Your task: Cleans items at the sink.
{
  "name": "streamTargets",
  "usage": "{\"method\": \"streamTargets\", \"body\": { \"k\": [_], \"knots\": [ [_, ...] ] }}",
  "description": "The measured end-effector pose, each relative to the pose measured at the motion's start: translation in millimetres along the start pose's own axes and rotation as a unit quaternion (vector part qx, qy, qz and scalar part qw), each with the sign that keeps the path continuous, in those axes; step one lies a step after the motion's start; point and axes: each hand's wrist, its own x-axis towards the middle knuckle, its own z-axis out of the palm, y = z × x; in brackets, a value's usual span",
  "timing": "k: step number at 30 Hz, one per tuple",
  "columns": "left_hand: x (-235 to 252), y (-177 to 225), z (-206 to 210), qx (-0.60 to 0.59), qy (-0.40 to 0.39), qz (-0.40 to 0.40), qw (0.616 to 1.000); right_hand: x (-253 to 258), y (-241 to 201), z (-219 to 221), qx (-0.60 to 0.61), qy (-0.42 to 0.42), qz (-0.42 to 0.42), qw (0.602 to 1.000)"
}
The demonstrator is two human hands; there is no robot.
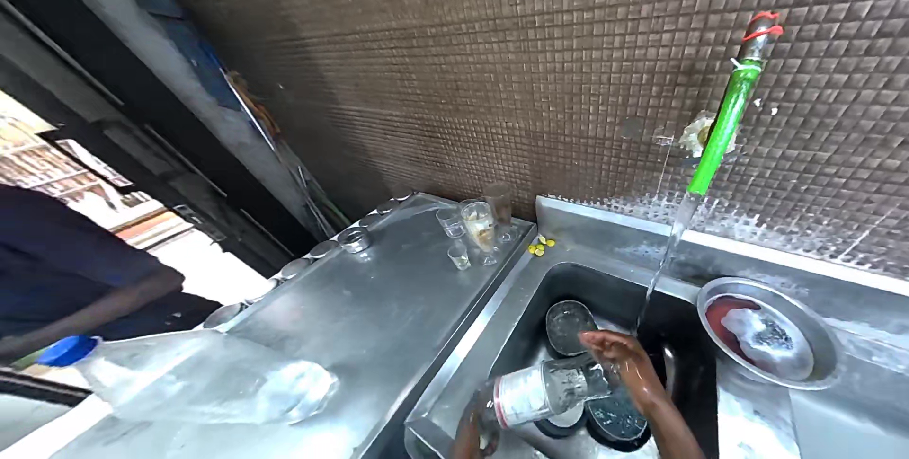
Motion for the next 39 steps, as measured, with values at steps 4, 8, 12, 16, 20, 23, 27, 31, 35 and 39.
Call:
{"method": "streamTargets", "body": {
  "k": [4,8,12,16,20,23,27,31,35,39],
  "knots": [
    [-13.6,21.3,35.1,0.161,-0.089,0.081,0.980,-5.6,28.4,-47.4,0.026,0.044,-0.006,0.999],
    [-14.2,40.5,11.7,0.209,-0.109,0.199,0.951,-39.2,45.6,-10.4,0.080,0.106,-0.015,0.991],
    [-24.2,26.5,3.9,0.328,-0.057,0.064,0.941,-56.1,94.0,-12.4,0.048,0.082,0.015,0.995],
    [-25.6,14.4,23.8,0.339,-0.033,0.131,0.931,-53.2,96.5,-24.6,0.074,0.121,0.026,0.990],
    [-26.8,32.5,22.9,0.418,-0.050,0.069,0.904,-60.8,112.8,-20.0,0.089,0.114,0.068,0.987],
    [-34.9,33.3,52.0,0.391,-0.074,0.121,0.909,-71.3,103.0,-38.8,0.105,0.156,0.094,0.978],
    [-2.8,39.5,12.0,0.378,-0.039,0.127,0.916,-74.5,106.8,1.5,0.099,0.098,0.093,0.986],
    [-34.1,46.4,69.4,0.415,-0.084,0.196,0.885,-71.5,119.1,-28.5,0.244,0.224,0.121,0.936],
    [-1.9,74.3,32.0,0.356,-0.023,0.161,0.920,-58.7,105.4,9.9,0.241,0.120,0.107,0.957],
    [-18.8,114.1,45.1,0.346,-0.042,0.271,0.897,-32.9,91.8,33.2,0.424,0.163,0.155,0.877]
  ]
}}
